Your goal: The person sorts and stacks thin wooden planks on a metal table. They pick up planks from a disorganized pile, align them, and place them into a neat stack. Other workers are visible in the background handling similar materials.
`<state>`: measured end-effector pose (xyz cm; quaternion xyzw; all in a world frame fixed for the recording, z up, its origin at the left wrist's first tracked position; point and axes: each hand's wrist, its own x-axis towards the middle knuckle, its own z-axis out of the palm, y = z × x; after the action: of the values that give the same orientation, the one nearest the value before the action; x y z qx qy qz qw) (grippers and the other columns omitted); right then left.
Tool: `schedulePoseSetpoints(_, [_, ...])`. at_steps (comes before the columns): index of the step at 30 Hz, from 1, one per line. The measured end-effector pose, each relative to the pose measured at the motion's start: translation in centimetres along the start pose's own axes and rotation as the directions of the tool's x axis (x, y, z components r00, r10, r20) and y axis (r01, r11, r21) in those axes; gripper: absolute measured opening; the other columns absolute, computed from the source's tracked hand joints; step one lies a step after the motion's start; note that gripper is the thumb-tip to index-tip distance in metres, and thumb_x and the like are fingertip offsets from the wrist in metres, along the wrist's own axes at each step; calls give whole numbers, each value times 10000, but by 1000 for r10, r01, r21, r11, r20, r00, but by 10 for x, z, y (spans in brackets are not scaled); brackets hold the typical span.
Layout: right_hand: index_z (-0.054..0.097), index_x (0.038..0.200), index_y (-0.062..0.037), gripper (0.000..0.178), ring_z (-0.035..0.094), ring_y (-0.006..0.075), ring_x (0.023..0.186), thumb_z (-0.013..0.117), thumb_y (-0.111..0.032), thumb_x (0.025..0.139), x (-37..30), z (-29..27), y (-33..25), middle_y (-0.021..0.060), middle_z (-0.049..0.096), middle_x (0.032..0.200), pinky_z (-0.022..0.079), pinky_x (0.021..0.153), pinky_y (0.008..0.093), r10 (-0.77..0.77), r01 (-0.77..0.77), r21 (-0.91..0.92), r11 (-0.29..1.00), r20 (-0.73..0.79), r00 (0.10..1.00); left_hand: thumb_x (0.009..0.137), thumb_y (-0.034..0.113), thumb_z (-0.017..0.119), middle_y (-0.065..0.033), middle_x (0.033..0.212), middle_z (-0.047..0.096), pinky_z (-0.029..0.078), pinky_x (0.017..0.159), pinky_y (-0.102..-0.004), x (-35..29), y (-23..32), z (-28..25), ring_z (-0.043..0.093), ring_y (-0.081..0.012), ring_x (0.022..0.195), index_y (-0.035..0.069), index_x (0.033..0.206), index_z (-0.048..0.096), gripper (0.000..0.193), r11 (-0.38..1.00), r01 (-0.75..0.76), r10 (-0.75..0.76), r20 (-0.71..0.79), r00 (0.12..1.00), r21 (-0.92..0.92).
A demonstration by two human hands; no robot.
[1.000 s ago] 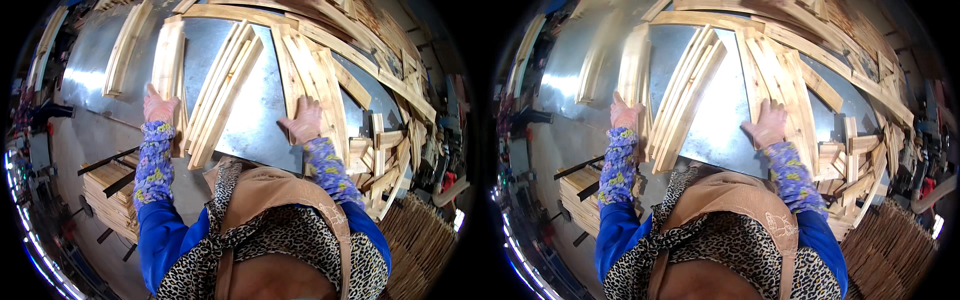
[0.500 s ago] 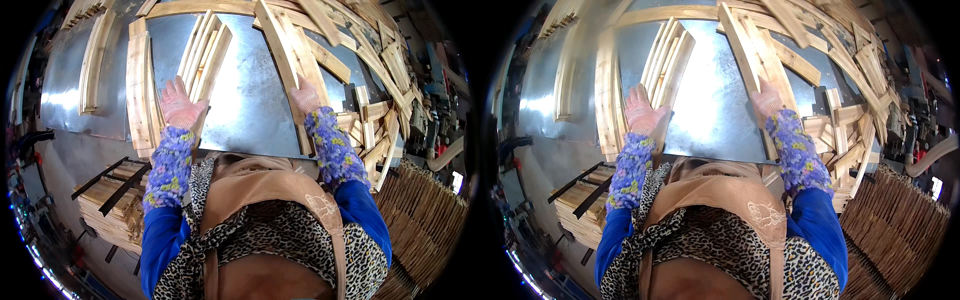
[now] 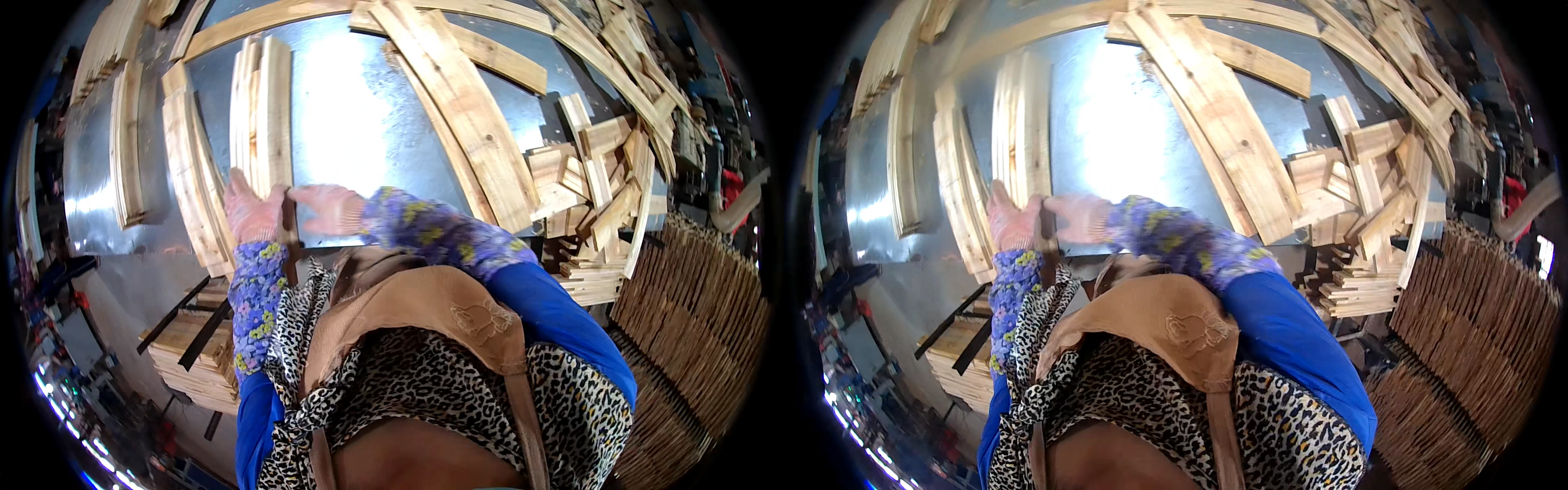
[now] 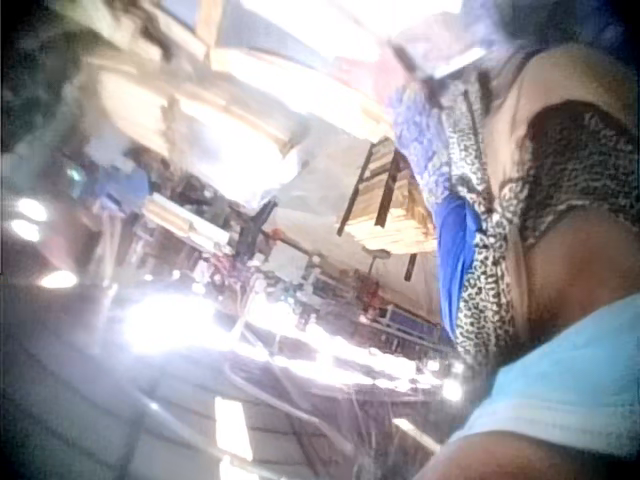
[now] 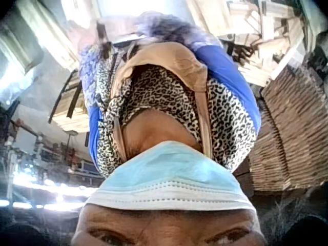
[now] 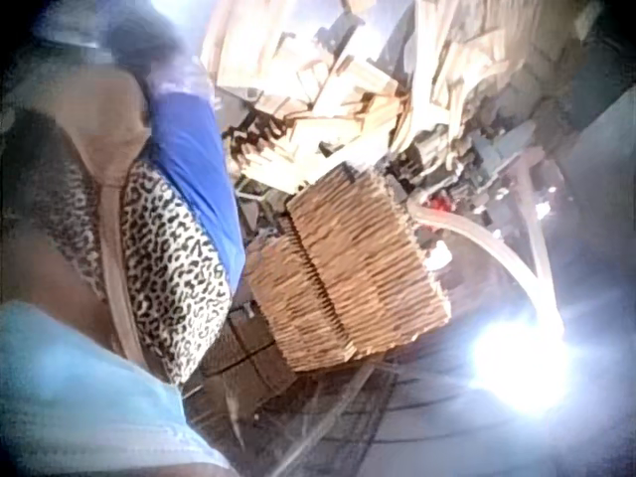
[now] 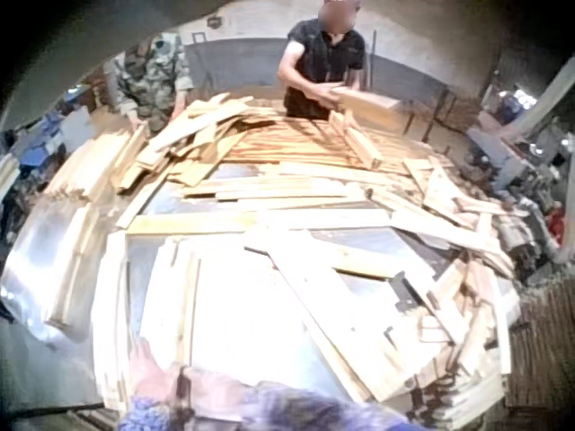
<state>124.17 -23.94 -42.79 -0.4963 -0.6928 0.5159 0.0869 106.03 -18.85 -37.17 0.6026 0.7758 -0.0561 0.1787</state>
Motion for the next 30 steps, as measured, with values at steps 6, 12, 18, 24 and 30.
schedulePoseSetpoints(6, [399, 1662, -12, 1076, 444, 460, 1518, 870, -497, 825, -232, -129, 122, 307, 531, 1569, 288, 1317, 550, 419, -628, -175, 759, -606, 676, 895, 257, 802, -293, 1659, 450, 395, 1284, -512, -31, 1, -24, 481, -452, 1515, 36, 1667, 400, 898, 970, 211, -203, -73, 976, 123])
schedulePoseSetpoints(12, [416, 1654, -78, 1033, 591, 439, 1381, 871, -484, 821, -319, -129, 179, 284, 648, 1421, 475, 1177, 516, 711, -782, 97, 616, -495, 499, 915, 363, 794, -289, 1518, 589, 460, 1202, -521, -5, 21, 5, 564, -456, 1415, -10, 1558, 545, 784, 963, -271, 253, -331, 909, -9])
schedulePoseSetpoints(18, [642, 1441, -12, 658, 689, 418, 1195, 722, -468, 973, -253, -108, 115, 255, 708, 1286, 548, 1055, 516, 499, -586, -135, 799, -396, 771, 960, 383, 762, -317, 1596, 526, 456, 1194, -421, -80, 168, 120, 566, -330, 1430, -54, 1729, 208, 1044, 477, 219, 455, 453, 767, -851])
schedulePoseSetpoints(24, [745, 1274, -104, 421, 691, 429, 1139, 655, -437, 1034, -192, -62, 72, 212, 740, 1213, 542, 1022, 542, 80, -98, -84, 992, -201, 976, 834, 149, 853, -171, 1180, 655, 579, 866, -407, -80, 210, 136, 665, -251, 982, -13, 1650, 344, 976, 480, 279, 299, 454, 839, -832])
schedulePoseSetpoints(30, [610, 1488, -36, 672, 647, 417, 1267, 691, -480, 990, -209, -57, 152, 234, 687, 1370, 503, 1115, 517, 349, -459, 16, 888, -672, 653, 841, 115, 801, -179, 1133, 691, 603, 807, -382, -63, 181, 173, 686, -258, 934, -21, 1593, 378, 874, 540, 167, 197, 317, 928, -825])
